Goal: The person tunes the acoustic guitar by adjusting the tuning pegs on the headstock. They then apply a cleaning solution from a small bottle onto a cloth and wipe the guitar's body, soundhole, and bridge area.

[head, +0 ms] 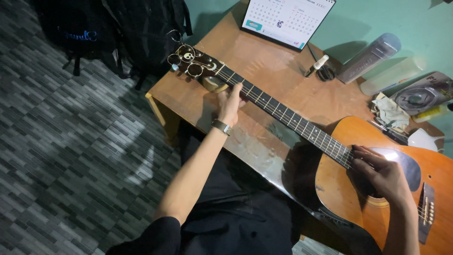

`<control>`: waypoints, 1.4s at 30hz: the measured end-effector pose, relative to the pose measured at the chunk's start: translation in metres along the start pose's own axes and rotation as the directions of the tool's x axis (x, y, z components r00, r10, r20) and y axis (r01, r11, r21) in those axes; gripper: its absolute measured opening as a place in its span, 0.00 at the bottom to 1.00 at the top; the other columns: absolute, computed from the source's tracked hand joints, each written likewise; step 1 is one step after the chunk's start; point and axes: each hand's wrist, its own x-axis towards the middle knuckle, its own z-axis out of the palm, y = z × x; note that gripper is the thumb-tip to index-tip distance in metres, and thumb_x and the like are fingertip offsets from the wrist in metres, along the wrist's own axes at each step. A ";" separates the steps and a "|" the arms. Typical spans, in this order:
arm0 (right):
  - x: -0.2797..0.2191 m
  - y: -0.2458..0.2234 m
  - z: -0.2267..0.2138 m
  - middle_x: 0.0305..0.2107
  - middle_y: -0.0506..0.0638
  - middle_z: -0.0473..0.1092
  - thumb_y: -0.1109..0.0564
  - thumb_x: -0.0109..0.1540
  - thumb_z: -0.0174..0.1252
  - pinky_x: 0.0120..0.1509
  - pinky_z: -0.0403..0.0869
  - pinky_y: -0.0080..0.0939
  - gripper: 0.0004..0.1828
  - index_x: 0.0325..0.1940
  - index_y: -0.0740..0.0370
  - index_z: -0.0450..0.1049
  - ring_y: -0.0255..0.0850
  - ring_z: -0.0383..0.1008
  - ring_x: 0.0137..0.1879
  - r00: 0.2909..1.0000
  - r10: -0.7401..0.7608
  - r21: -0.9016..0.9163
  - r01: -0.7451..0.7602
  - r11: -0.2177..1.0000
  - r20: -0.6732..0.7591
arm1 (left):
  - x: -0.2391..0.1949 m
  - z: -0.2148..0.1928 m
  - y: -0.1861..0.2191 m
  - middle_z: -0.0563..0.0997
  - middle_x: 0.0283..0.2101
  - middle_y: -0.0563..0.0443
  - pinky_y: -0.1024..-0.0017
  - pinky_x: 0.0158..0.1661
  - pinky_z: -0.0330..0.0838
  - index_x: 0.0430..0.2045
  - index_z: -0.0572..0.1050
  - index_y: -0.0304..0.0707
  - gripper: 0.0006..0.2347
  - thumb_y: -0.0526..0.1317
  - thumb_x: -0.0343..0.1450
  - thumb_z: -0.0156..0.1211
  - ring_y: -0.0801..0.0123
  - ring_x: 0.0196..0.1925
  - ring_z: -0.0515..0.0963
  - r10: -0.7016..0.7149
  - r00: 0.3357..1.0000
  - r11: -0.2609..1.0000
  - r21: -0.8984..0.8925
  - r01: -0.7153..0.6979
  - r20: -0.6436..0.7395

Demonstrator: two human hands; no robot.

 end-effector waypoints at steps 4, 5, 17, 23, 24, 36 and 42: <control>0.003 0.017 0.001 0.59 0.57 0.74 0.64 0.61 0.61 0.78 0.65 0.46 0.18 0.55 0.68 0.79 0.45 0.70 0.69 0.998 -0.064 -0.008 0.064 0.998 -0.016 | 0.011 0.003 -0.006 0.65 0.31 0.55 0.59 0.52 0.80 0.45 0.63 0.41 0.18 0.47 0.67 0.60 0.72 0.33 0.69 -0.107 0.993 0.994 -0.005 0.107 -0.058; 0.005 0.022 0.002 0.59 0.56 0.74 0.65 0.64 0.57 0.79 0.64 0.45 0.16 0.56 0.68 0.78 0.44 0.70 0.69 0.995 -0.093 -0.028 0.092 0.995 -0.021 | 0.012 0.002 -0.003 0.64 0.28 0.56 0.57 0.54 0.80 0.40 0.63 0.43 0.15 0.45 0.66 0.59 0.72 0.31 0.68 -0.095 0.993 0.995 -0.008 0.095 -0.068; -0.001 0.009 0.005 0.59 0.58 0.73 0.64 0.66 0.55 0.78 0.63 0.43 0.15 0.56 0.72 0.77 0.43 0.69 0.70 0.997 -0.061 0.051 0.063 0.997 -0.049 | 0.021 0.000 -0.013 0.54 0.73 0.27 0.49 0.63 0.71 0.69 0.49 0.22 0.43 0.39 0.61 0.70 0.44 0.72 0.65 -0.079 0.997 0.994 -0.069 0.080 0.027; 0.002 0.043 0.011 0.48 0.47 0.79 0.56 0.60 0.68 0.61 0.67 0.31 0.23 0.61 0.54 0.81 0.27 0.72 0.55 0.980 0.071 -0.114 -0.093 0.989 -0.187 | 0.000 -0.013 -0.004 0.72 0.31 0.53 0.61 0.50 0.82 0.31 0.65 0.44 0.17 0.46 0.63 0.72 0.71 0.36 0.76 -0.004 0.999 0.995 -0.095 0.009 0.044; -0.002 0.064 0.009 0.48 0.47 0.79 0.56 0.60 0.68 0.61 0.67 0.31 0.23 0.61 0.54 0.81 0.27 0.72 0.55 0.982 0.055 -0.117 -0.077 0.990 -0.181 | 0.003 -0.022 -0.007 0.72 0.31 0.53 0.61 0.50 0.82 0.31 0.65 0.44 0.17 0.46 0.63 0.72 0.71 0.36 0.76 0.006 0.999 0.995 -0.104 -0.003 0.034; -0.011 0.123 0.003 0.23 0.54 0.79 0.40 0.66 0.69 0.50 0.70 0.38 0.20 0.59 0.45 0.85 0.34 0.77 0.41 0.922 0.175 -0.300 -0.285 0.910 -0.346 | 0.138 -0.185 0.051 0.85 0.39 0.47 0.57 0.50 0.71 0.47 0.77 0.35 0.15 0.44 0.69 0.63 0.50 0.45 0.82 0.805 0.582 0.266 0.808 -0.526 0.114; -0.015 0.134 0.005 0.19 0.61 0.79 0.38 0.79 0.56 0.54 0.72 0.39 0.23 0.56 0.57 0.86 0.41 0.80 0.45 0.936 0.087 -0.421 -0.235 0.876 -0.340 | 0.162 -0.178 0.057 0.84 0.32 0.36 0.47 0.41 0.68 0.30 0.79 0.37 0.05 0.36 0.72 0.57 0.36 0.37 0.81 0.788 0.574 0.180 0.808 -0.561 0.223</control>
